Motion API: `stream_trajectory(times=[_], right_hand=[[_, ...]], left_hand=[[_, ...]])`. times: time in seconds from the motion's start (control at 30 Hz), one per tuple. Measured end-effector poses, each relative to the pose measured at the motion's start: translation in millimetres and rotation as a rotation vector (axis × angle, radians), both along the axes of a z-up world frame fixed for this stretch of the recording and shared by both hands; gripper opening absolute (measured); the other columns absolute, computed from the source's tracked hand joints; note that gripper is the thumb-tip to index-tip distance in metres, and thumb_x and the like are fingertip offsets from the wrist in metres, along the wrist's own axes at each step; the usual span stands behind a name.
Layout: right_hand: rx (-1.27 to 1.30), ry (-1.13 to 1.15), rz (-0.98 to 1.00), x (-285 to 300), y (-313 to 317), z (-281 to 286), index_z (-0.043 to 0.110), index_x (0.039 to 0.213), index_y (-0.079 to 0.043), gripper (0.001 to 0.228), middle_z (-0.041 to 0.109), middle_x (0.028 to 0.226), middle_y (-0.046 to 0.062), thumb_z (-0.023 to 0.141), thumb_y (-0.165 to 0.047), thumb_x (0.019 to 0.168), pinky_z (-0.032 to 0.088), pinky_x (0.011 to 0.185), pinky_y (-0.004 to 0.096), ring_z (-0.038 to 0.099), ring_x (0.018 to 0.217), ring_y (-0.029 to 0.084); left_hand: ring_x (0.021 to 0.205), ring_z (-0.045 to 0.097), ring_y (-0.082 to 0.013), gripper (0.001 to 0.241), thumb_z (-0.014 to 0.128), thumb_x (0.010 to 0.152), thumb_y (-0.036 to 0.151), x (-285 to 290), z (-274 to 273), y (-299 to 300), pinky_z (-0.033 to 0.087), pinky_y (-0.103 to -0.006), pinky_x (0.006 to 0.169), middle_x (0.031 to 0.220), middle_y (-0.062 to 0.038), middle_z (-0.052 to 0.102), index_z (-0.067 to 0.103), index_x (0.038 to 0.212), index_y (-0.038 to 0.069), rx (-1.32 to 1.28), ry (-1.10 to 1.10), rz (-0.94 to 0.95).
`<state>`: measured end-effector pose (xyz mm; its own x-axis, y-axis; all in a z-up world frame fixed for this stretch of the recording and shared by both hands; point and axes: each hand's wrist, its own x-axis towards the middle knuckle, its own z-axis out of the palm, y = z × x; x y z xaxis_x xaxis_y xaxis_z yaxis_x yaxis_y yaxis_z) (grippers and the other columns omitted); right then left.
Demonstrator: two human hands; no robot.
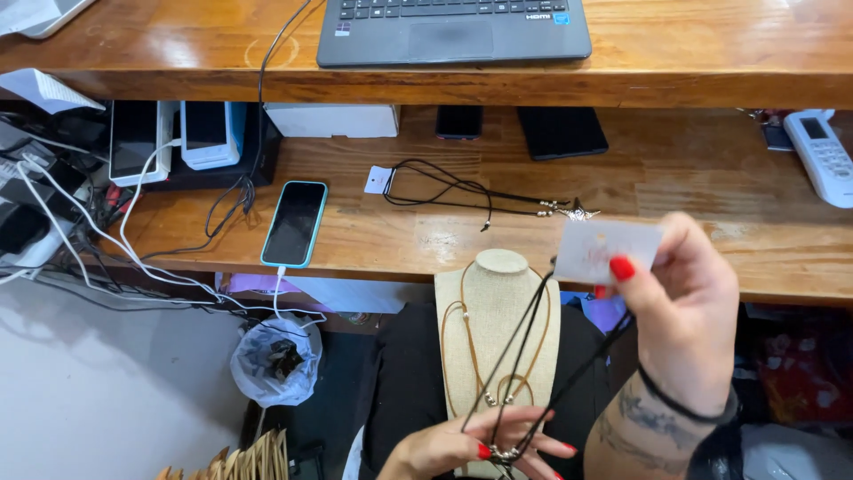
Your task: The person is untangling several black cord necklaces, attaching price tags, and hanging them onto a jewelry display bust on a wooden desk.
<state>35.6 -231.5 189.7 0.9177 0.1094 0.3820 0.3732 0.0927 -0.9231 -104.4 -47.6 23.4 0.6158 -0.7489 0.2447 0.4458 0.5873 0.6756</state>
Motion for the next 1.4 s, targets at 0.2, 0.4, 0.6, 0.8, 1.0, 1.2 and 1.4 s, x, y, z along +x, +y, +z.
stream_trajectory(times=[0.2, 0.4, 0.6, 0.8, 1.0, 1.2, 1.4], right_hand=[[0.078, 0.066, 0.077, 47.8, -7.6, -5.3, 0.05, 0.091, -0.014, 0.017, 0.064, 0.085, 0.004, 0.063, -0.014, 0.102, 0.048, 0.067, 0.018, 0.06, 0.069, 0.009], [0.27, 0.326, 0.16, 90.0, -22.7, -4.9, 0.055, 0.099, -0.011, 0.009, 0.065, 0.095, 0.007, 0.061, -0.011, 0.093, 0.052, 0.069, 0.02, 0.063, 0.073, 0.015], [0.127, 0.44, 0.145, 118.0, -46.6, 4.1, 0.055, 0.113, -0.009, 0.017, 0.067, 0.105, 0.007, 0.06, -0.014, 0.097, 0.053, 0.078, 0.02, 0.067, 0.079, 0.014], [-0.077, 0.448, 0.068, 156.9, -67.6, -13.7, 0.064, 0.117, -0.011, 0.022, 0.072, 0.107, 0.005, 0.06, -0.026, 0.102, 0.048, 0.07, 0.018, 0.071, 0.092, 0.013], [-0.089, 0.558, -0.108, 204.6, -95.4, -107.9, 0.065, 0.097, -0.02, 0.008, 0.073, 0.098, -0.002, 0.069, -0.025, 0.101, 0.039, 0.061, 0.016, 0.067, 0.08, 0.005], [-0.426, 0.372, -0.323, 255.5, -125.0, -224.6, 0.074, 0.11, -0.021, 0.024, 0.071, 0.09, 0.002, 0.081, -0.04, 0.098, 0.043, 0.071, 0.021, 0.067, 0.084, 0.009], [-0.704, 0.368, -0.524, 271.3, -130.4, -252.5, 0.074, 0.122, -0.035, 0.044, 0.073, 0.104, -0.004, 0.085, -0.055, 0.084, 0.052, 0.091, 0.036, 0.068, 0.104, 0.022]], left_hand=[[0.124, 0.056, -0.053, 0.075, 0.054, 0.099, 0.032, 5.4, -5.9, 20.6, 0.043, -0.0623, 0.112, 0.158, -0.031, 0.041, 0.025, 0.167, 0.019, -0.038, 0.201, 0.07], [0.061, 0.073, -0.0356, 0.043, 0.047, 0.102, 0.017, 34.0, 36.0, 52.8, 0.057, -0.033, 0.05, 0.11, -0.034, 0.074, 0.062, 0.136, -0.006, 0.331, 0.431, 0.407], [0.05, 0.071, -0.0248, 0.032, 0.055, 0.103, 0.016, 74.9, 69.5, 92.4, 0.059, -0.0278, 0.041, 0.101, -0.028, 0.077, 0.067, 0.117, -0.01, 0.441, 0.247, 0.593], [0.043, 0.062, -0.0119, 0.03, 0.058, 0.099, 0.024, 157.3, 106.3, 120.7, 0.041, -0.0187, 0.032, 0.093, -0.016, 0.079, 0.073, 0.112, 0.001, 0.78, 0.045, 0.686], [0.048, 0.052, -0.0043, 0.021, 0.059, 0.1, 0.024, 235.1, 86.3, 127.5, 0.026, -0.0163, 0.038, 0.094, -0.007, 0.08, 0.073, 0.097, 0.009, 1.065, 0.086, 0.649], [0.039, 0.06, -0.0148, 0.021, 0.072, 0.091, 0.025, 281.8, -19.1, 121.3, 0.034, -0.0193, 0.029, 0.077, -0.018, 0.075, 0.074, 0.093, 0.003, 1.051, -0.02, 0.683], [0.096, 0.075, -0.0328, 0.029, 0.068, 0.082, 0.054, 303.0, -53.1, 92.5, 0.06, -0.0413, 0.08, 0.093, -0.002, 0.078, 0.08, 0.096, 0.032, 1.692, -0.261, 0.803]])
